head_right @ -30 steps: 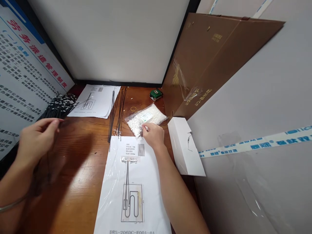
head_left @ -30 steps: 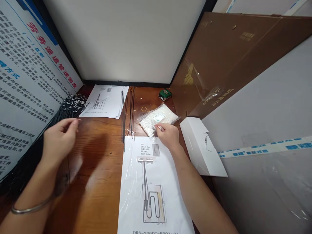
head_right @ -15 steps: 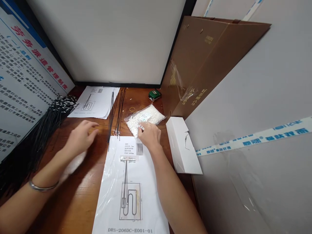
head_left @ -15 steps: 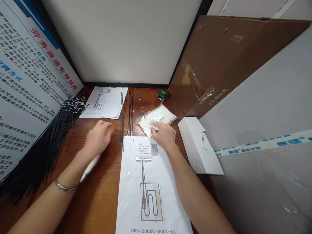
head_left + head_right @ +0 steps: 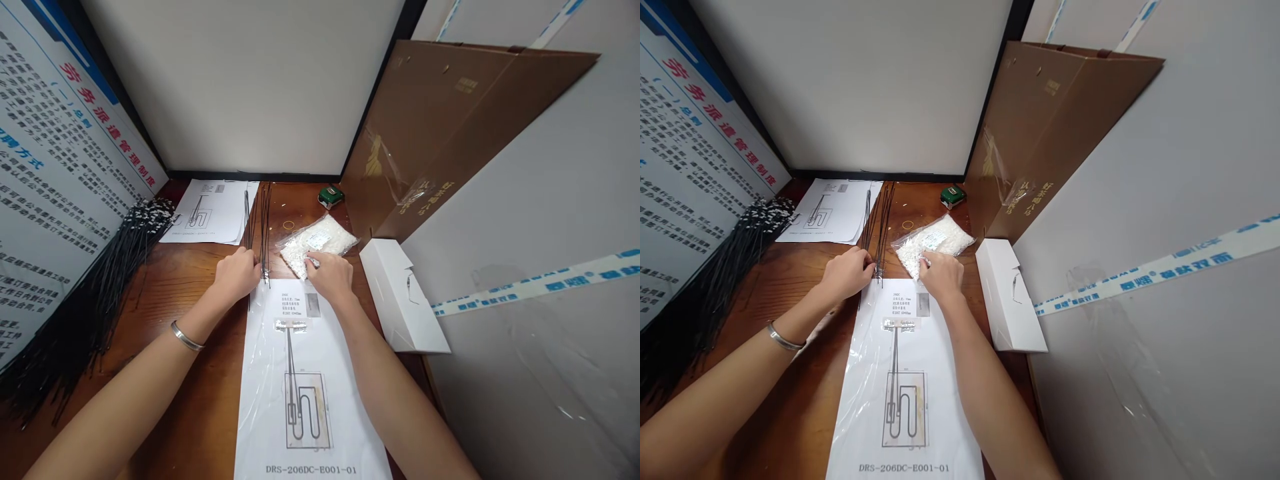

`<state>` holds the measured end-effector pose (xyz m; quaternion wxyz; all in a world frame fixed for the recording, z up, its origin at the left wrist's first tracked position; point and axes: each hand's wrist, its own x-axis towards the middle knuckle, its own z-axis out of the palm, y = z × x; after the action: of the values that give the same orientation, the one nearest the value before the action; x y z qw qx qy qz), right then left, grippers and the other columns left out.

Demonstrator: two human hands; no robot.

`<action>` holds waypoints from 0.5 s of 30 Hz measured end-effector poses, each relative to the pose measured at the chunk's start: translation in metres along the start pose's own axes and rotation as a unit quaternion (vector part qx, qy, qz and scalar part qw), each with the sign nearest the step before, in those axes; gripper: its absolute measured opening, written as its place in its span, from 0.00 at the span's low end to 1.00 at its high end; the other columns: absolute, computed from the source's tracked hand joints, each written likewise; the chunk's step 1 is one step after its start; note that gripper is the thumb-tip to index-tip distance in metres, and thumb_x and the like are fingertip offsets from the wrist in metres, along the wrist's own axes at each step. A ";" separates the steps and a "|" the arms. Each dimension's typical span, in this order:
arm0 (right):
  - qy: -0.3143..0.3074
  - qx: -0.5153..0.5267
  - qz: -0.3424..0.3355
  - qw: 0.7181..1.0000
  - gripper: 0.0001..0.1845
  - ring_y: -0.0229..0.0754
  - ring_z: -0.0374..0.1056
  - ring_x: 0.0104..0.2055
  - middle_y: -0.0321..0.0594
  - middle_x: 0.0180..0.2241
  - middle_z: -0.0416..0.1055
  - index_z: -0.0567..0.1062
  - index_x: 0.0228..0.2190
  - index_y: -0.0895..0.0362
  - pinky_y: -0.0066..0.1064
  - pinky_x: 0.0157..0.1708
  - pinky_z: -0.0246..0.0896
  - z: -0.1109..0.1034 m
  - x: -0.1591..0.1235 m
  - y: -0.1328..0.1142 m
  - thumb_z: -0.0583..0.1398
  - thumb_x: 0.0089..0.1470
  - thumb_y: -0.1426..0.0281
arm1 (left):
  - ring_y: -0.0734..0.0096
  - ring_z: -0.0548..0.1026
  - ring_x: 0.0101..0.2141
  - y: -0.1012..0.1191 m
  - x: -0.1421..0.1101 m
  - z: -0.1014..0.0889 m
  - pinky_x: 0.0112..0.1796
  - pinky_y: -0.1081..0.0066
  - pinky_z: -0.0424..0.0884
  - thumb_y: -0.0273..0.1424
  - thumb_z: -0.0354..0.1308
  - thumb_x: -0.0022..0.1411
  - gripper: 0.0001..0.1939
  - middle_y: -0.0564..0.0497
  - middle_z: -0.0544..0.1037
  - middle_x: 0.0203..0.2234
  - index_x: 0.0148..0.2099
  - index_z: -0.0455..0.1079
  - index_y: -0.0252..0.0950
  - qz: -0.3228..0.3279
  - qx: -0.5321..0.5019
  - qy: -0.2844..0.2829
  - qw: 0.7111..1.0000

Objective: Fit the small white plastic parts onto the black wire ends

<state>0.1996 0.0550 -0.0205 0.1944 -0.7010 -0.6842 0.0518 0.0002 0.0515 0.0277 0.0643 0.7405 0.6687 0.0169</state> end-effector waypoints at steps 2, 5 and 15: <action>-0.004 0.005 0.007 1.000 0.12 0.47 0.71 0.39 0.39 0.37 0.79 0.80 0.37 0.49 0.31 0.33 0.56 0.001 0.000 0.000 0.56 0.55 0.66 | 0.51 0.76 0.40 0.006 0.003 -0.003 0.37 0.61 0.69 0.31 0.47 0.61 0.15 0.39 0.75 0.41 0.42 0.72 0.33 0.002 0.050 -0.022 0.999; -0.003 0.008 0.014 1.000 0.12 0.46 0.71 0.38 0.39 0.36 0.79 0.79 0.35 0.51 0.31 0.32 0.55 0.002 0.000 -0.001 0.56 0.55 0.66 | 0.51 0.76 0.40 0.013 0.009 -0.006 0.37 0.63 0.69 0.29 0.49 0.58 0.15 0.37 0.76 0.40 0.42 0.73 0.30 0.009 0.079 -0.043 0.996; 0.011 0.009 0.010 1.000 0.13 0.46 0.72 0.36 0.41 0.34 0.79 0.78 0.37 0.52 0.31 0.31 0.53 0.003 0.001 0.001 0.54 0.58 0.66 | 0.57 0.75 0.33 -0.004 -0.044 -0.039 0.30 0.66 0.63 0.35 0.48 0.56 0.11 0.49 0.78 0.29 0.31 0.72 0.40 -0.059 -0.022 -0.033 0.997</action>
<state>0.1992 0.0561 -0.0234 0.2079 -0.7065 -0.6745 0.0523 -0.0130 0.0106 0.0689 0.1036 0.6987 0.7079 0.0035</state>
